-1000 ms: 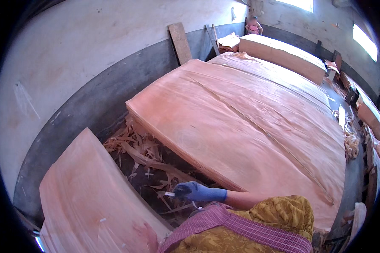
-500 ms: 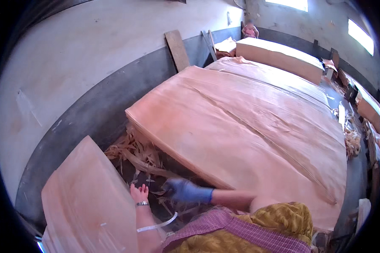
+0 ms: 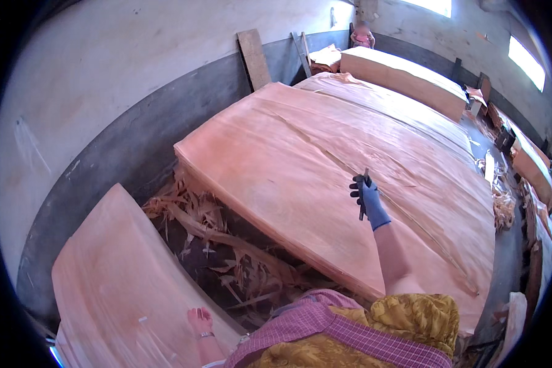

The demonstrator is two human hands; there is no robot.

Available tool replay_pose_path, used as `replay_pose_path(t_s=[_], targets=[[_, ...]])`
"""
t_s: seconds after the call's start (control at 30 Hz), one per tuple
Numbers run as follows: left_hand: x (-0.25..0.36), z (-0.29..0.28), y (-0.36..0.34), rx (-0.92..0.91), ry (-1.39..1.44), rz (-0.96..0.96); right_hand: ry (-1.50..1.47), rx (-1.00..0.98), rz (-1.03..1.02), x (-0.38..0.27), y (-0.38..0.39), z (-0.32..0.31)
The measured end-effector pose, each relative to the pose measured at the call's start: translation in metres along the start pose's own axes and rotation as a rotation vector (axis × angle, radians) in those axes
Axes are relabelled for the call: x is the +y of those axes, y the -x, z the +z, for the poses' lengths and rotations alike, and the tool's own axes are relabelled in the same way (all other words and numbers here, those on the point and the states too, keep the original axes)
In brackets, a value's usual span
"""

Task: The person selects, flips, and arranges thin wood veneer sheets on a workbench, then uses a small blade to trim off long strips and patches areas with tape.

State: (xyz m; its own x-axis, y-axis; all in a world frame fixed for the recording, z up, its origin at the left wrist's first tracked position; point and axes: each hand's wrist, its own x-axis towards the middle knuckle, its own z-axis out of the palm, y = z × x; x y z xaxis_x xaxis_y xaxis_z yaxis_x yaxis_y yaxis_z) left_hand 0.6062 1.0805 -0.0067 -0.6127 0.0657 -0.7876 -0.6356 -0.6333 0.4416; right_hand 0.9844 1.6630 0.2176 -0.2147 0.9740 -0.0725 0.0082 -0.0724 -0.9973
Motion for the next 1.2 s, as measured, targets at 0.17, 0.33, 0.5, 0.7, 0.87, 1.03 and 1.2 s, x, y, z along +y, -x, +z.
replay_pose_path(t_s=[0.17,0.33,0.5,0.7,0.87,1.03,1.2], targets=[[0.007,-0.019,0.008,-0.088,0.052,0.045,-0.067,-0.019,0.064,0.028,-0.001,0.008],[-0.028,0.003,0.015,-0.032,0.063,-0.045,-0.477,0.298,0.135,0.022,-0.029,-0.073],[0.018,-0.032,-0.001,-0.047,0.134,-0.086,-0.671,0.361,0.181,0.046,-0.061,-0.053],[0.007,-0.028,0.000,-0.072,0.081,-0.130,-0.634,0.226,0.352,0.077,-0.044,-0.052],[-0.014,-0.011,0.012,-0.029,0.055,-0.059,-0.578,0.258,0.297,0.077,-0.052,-0.066],[-0.005,-0.020,0.002,-0.052,0.046,-0.052,-0.517,0.180,0.063,0.019,-0.068,-0.044],[0.010,-0.025,-0.003,-0.089,0.042,-0.090,-0.418,0.103,-0.272,-0.104,-0.074,-0.012]])
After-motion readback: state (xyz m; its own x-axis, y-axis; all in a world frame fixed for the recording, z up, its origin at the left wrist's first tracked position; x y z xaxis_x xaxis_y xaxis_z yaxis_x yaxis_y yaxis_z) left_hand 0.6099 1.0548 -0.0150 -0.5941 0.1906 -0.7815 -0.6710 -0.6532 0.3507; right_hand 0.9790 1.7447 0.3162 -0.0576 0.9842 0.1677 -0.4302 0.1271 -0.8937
